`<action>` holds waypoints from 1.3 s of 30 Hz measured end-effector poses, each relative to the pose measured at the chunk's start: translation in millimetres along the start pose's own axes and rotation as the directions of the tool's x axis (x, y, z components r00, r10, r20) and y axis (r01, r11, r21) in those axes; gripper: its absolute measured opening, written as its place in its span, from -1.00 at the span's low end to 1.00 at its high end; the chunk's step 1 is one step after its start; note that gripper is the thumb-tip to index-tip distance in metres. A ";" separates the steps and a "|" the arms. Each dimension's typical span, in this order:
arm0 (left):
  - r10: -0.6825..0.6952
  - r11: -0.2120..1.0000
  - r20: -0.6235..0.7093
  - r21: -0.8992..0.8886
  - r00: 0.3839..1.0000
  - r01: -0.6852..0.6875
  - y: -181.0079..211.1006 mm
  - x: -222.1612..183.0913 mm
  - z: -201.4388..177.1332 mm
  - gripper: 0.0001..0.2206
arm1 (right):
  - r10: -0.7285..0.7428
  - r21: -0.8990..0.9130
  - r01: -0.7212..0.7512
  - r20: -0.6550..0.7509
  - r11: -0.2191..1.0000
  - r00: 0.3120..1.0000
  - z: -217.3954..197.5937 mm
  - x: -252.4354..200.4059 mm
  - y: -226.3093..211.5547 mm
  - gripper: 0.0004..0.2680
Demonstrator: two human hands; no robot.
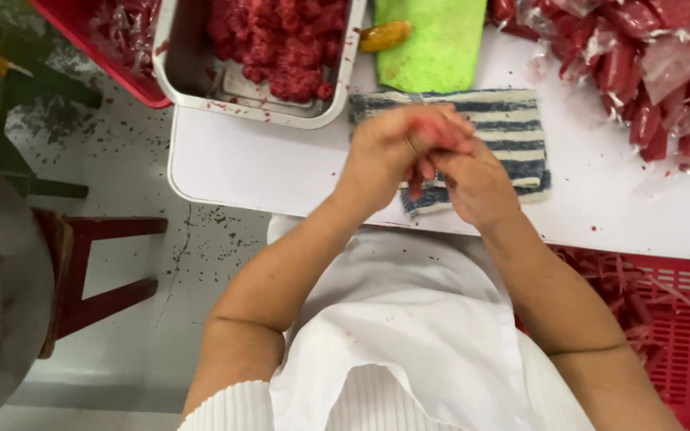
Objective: Manually twisting and tying off individual sausage links from a long plastic casing filled with meat
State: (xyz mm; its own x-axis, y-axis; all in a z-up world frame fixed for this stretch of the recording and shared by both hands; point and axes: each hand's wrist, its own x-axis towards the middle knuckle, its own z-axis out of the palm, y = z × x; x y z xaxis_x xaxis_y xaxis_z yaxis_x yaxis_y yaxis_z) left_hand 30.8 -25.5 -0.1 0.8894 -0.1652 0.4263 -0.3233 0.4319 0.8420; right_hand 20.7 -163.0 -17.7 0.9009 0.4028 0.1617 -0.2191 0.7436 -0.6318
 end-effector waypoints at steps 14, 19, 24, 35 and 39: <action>0.025 0.865 0.282 0.474 0.959 -0.161 35.8 2.4 -5.8 -0.91 | 0.017 -0.921 0.362 0.363 -0.145 0.932 -36.2 -29.9 -58.3 -0.76; -0.588 0.794 0.032 -0.168 0.808 0.584 13.4 -19.0 -49.1 -0.48 | 0.077 -0.785 0.406 0.422 -0.468 0.903 -44.2 -38.2 -42.4 -0.81; -0.865 0.241 0.410 -0.168 0.290 0.956 -26.0 -81.9 -26.2 -0.28 | 0.091 -0.632 0.493 0.557 -0.598 0.825 -53.6 -48.1 -7.6 -0.95; -0.069 0.342 0.721 0.666 0.689 -0.663 8.8 -52.6 -8.6 -0.87 | 0.418 -0.933 0.250 0.342 0.261 0.842 -0.5 -54.7 -94.9 -0.89; -0.022 0.603 0.601 0.646 0.799 -0.469 -41.2 -64.2 0.6 -0.94 | 0.342 -0.719 -0.226 0.017 0.657 0.940 -41.0 -88.7 -61.9 -0.86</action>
State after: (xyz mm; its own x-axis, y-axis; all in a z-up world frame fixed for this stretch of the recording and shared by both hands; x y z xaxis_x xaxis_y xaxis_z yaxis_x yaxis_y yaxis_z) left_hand -13.1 -33.2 -62.0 0.5237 -0.6741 0.5209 -0.8206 -0.2349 0.5210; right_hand -30.3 -266.7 -24.0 0.7652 0.6418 -0.0508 -0.0776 0.0136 -0.9969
